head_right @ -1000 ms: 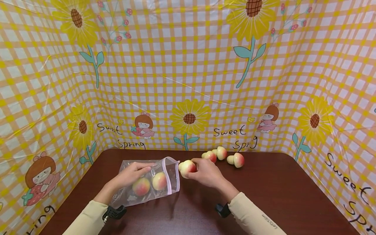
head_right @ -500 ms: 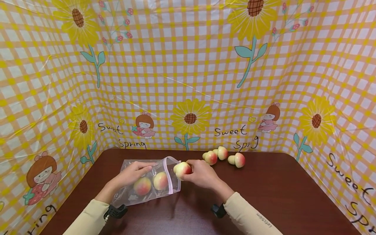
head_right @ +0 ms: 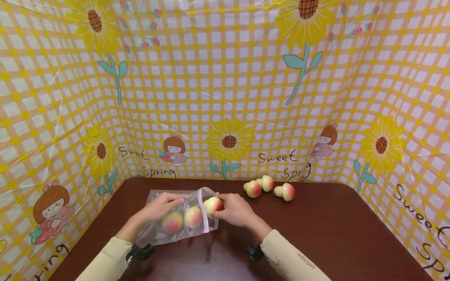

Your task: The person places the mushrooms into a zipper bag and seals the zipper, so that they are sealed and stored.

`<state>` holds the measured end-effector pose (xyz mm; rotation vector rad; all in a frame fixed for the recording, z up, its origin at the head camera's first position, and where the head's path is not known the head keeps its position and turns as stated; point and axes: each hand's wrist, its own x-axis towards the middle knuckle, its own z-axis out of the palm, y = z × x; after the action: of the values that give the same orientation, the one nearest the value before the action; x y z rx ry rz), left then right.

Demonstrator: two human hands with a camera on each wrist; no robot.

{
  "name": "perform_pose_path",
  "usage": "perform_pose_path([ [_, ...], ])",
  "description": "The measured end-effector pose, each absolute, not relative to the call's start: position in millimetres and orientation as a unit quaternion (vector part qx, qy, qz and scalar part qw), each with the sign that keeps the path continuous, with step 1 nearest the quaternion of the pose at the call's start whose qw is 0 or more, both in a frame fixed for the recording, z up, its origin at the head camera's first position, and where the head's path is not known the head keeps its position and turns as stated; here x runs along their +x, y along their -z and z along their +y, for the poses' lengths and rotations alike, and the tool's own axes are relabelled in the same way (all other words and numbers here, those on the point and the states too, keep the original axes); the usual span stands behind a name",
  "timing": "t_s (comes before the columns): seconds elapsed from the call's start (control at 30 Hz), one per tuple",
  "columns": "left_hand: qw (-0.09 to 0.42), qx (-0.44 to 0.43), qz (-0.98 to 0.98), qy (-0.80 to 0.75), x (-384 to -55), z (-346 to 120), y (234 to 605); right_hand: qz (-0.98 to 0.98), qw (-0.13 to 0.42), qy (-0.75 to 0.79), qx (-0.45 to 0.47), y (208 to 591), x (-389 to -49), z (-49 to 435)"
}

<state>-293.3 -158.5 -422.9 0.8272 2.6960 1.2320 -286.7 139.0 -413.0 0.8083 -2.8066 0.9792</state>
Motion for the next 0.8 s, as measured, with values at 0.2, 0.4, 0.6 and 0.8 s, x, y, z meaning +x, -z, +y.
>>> perform_pose_path([
  [0.2, 0.026, 0.267, 0.878, -0.397, -293.3, -156.9, 422.2, -0.913, 0.024, -0.316, 0.255, 416.9, -287.8, 133.1],
  [0.4, 0.028, 0.263, 0.879, -0.398, -293.6, -155.1, 422.8, -0.915, 0.023, -0.314, 0.251, 420.9, -287.7, 127.1],
  [0.6, 0.024, 0.266, 0.873, -0.408, -292.2, -152.4, 422.3, -0.914, 0.031, -0.309, 0.262, 424.7, -287.4, 120.4],
  [0.8, 0.025, 0.267, 0.871, -0.411, -292.4, -151.2, 422.8, -0.910, 0.034, -0.306, 0.277, 427.3, -288.6, 113.8],
])
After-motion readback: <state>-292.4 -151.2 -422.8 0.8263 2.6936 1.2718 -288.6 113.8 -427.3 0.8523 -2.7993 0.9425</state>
